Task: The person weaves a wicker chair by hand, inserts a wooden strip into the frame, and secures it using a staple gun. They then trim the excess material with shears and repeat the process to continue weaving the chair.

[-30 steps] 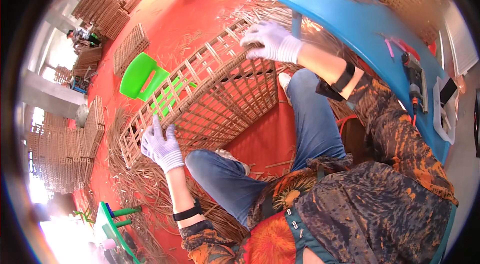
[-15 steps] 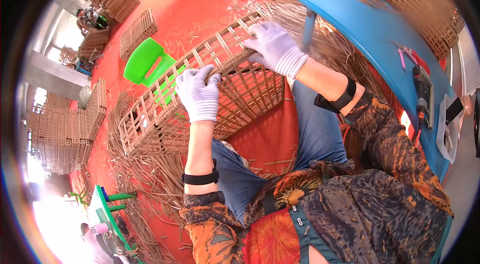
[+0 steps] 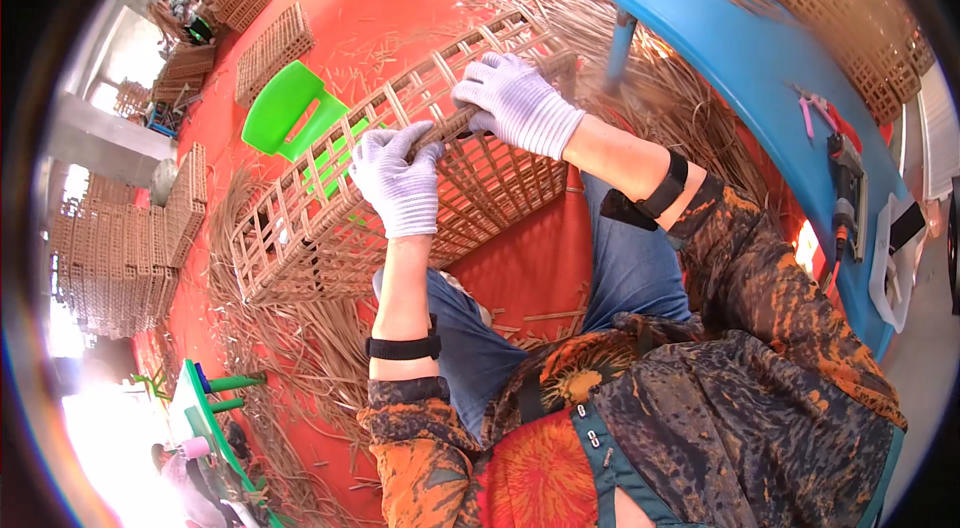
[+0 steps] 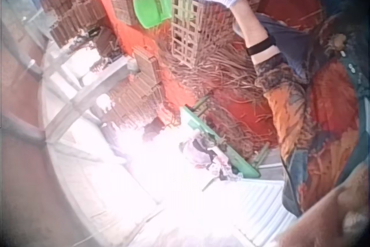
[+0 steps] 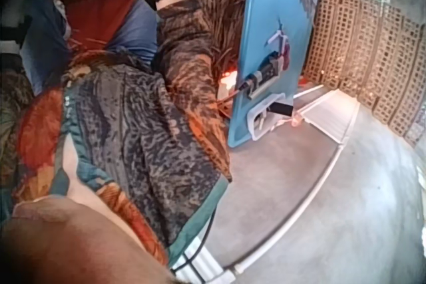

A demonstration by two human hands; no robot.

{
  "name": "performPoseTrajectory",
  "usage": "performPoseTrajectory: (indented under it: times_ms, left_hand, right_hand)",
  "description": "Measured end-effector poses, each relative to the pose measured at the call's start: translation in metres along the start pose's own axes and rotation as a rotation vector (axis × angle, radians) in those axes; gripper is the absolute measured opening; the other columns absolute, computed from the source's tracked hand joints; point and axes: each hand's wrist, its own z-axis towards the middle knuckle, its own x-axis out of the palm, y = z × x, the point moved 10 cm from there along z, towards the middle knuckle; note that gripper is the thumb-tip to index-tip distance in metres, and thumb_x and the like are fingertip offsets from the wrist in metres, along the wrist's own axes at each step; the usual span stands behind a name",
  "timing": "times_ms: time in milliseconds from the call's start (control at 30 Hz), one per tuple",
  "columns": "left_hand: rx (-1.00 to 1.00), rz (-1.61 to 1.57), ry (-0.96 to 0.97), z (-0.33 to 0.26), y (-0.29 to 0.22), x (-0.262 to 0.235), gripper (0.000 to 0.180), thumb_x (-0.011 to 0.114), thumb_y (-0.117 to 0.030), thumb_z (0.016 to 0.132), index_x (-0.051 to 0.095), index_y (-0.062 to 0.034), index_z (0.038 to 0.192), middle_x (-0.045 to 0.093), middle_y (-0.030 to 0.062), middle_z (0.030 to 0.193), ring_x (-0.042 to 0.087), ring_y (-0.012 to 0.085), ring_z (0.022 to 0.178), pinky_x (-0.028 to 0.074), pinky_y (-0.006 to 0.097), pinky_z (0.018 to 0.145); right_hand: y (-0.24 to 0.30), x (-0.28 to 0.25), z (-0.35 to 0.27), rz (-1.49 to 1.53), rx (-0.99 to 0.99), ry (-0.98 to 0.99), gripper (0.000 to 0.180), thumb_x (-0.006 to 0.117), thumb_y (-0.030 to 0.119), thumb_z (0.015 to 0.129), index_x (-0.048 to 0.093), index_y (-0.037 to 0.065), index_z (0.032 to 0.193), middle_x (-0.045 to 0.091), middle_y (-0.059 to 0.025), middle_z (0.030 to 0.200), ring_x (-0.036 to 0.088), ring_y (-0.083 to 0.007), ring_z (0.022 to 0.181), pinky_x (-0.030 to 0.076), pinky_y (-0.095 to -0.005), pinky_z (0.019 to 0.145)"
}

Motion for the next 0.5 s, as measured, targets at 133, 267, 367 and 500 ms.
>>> performPoseTrajectory:
  times_ms: [133,267,367,500]
  left_hand:
    - [0.060,0.026,-0.019,-0.003,-0.007,-0.002,0.033,0.082,-0.014,0.060,0.076,-0.0175,0.091,0.057,0.0036,0.078,0.054,0.0217,0.081,0.045,0.037,0.078]
    - [0.081,0.071,0.003,-0.010,-0.004,-0.001,0.034,0.081,-0.017,0.063,0.075,-0.0191,0.096,0.057,0.0033,0.084,0.054,0.0222,0.084,0.044,0.037,0.079]
    - [0.106,0.159,0.029,-0.006,-0.011,0.002,0.037,0.081,-0.022,0.064,0.074,-0.0204,0.100,0.057,0.0025,0.086,0.053,0.0229,0.089,0.042,0.038,0.083]
    - [0.088,0.212,0.031,-0.007,-0.007,0.000,0.038,0.081,-0.027,0.064,0.074,-0.0207,0.100,0.058,0.0026,0.087,0.054,0.0231,0.091,0.041,0.039,0.085]
  right_hand:
    - [0.005,-0.007,-0.006,-0.062,-0.049,-0.040,0.033,0.075,0.024,0.069,0.061,0.011,0.096,0.058,-0.0080,0.095,0.057,-0.0291,0.097,0.047,-0.0415,0.087]
    - [-0.032,-0.049,-0.020,-0.044,0.084,-0.130,0.038,0.076,0.028,0.070,0.063,0.012,0.101,0.060,-0.0078,0.098,0.057,-0.0287,0.101,0.046,-0.0420,0.089]
    - [-0.061,-0.052,-0.037,-0.103,0.103,0.016,0.037,0.077,0.029,0.069,0.064,0.016,0.101,0.062,-0.0055,0.101,0.057,-0.0279,0.103,0.046,-0.0420,0.090]
    - [-0.052,-0.045,-0.028,-0.132,0.094,0.000,0.034,0.077,0.020,0.067,0.063,0.013,0.097,0.061,-0.0034,0.096,0.056,-0.0270,0.099,0.046,-0.0405,0.087]
